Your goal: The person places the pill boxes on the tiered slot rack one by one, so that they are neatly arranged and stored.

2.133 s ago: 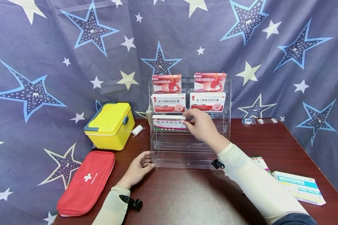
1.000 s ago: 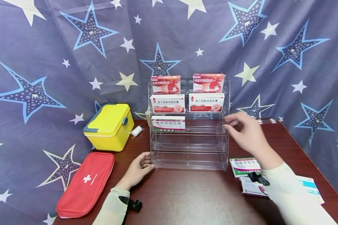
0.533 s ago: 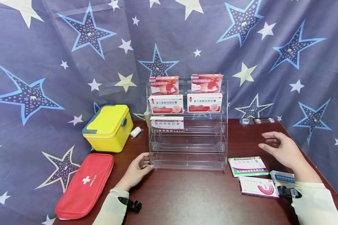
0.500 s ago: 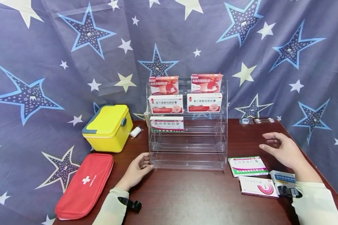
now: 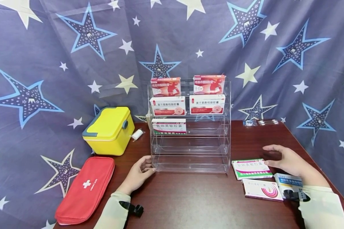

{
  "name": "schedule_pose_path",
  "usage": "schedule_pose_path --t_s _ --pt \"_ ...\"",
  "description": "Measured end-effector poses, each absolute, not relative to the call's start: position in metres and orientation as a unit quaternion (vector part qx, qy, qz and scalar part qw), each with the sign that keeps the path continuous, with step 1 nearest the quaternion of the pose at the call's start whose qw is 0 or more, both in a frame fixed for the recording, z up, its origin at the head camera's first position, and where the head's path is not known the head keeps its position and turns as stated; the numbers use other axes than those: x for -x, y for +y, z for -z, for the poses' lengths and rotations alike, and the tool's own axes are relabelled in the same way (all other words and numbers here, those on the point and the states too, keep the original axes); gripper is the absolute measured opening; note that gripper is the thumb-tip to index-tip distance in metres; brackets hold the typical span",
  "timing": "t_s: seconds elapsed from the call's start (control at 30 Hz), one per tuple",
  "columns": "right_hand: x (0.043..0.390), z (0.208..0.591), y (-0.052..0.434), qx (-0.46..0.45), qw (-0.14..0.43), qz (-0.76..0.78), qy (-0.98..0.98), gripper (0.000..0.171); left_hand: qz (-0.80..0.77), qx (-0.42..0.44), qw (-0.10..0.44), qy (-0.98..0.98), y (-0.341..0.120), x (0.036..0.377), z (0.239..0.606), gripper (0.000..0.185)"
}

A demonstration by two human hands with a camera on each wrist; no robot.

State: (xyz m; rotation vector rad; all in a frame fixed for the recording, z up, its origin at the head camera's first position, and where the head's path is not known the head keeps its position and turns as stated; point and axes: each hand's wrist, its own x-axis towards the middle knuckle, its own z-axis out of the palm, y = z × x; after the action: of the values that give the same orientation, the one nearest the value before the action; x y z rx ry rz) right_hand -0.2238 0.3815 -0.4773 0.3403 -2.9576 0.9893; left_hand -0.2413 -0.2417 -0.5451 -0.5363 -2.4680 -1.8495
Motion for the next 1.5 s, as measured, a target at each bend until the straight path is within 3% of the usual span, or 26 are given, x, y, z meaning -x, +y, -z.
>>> schedule_pose_path --t_s 0.67,1.3,1.5 --pt "0.221 0.488 0.382 -0.146 -0.072 -0.297 -0.941 0.059 0.59 0.165 -0.004 -0.79 -0.241 0.24 0.544 0.053" --pt "0.22 0.484 0.378 -0.142 -0.084 -0.309 -0.936 0.065 0.591 0.172 -0.01 -0.788 -0.242 0.24 0.541 0.052" --pt "0.22 0.485 0.377 -0.131 -0.061 -0.305 -0.941 0.064 0.591 0.174 -0.011 -0.787 -0.243 0.24 0.541 0.051"
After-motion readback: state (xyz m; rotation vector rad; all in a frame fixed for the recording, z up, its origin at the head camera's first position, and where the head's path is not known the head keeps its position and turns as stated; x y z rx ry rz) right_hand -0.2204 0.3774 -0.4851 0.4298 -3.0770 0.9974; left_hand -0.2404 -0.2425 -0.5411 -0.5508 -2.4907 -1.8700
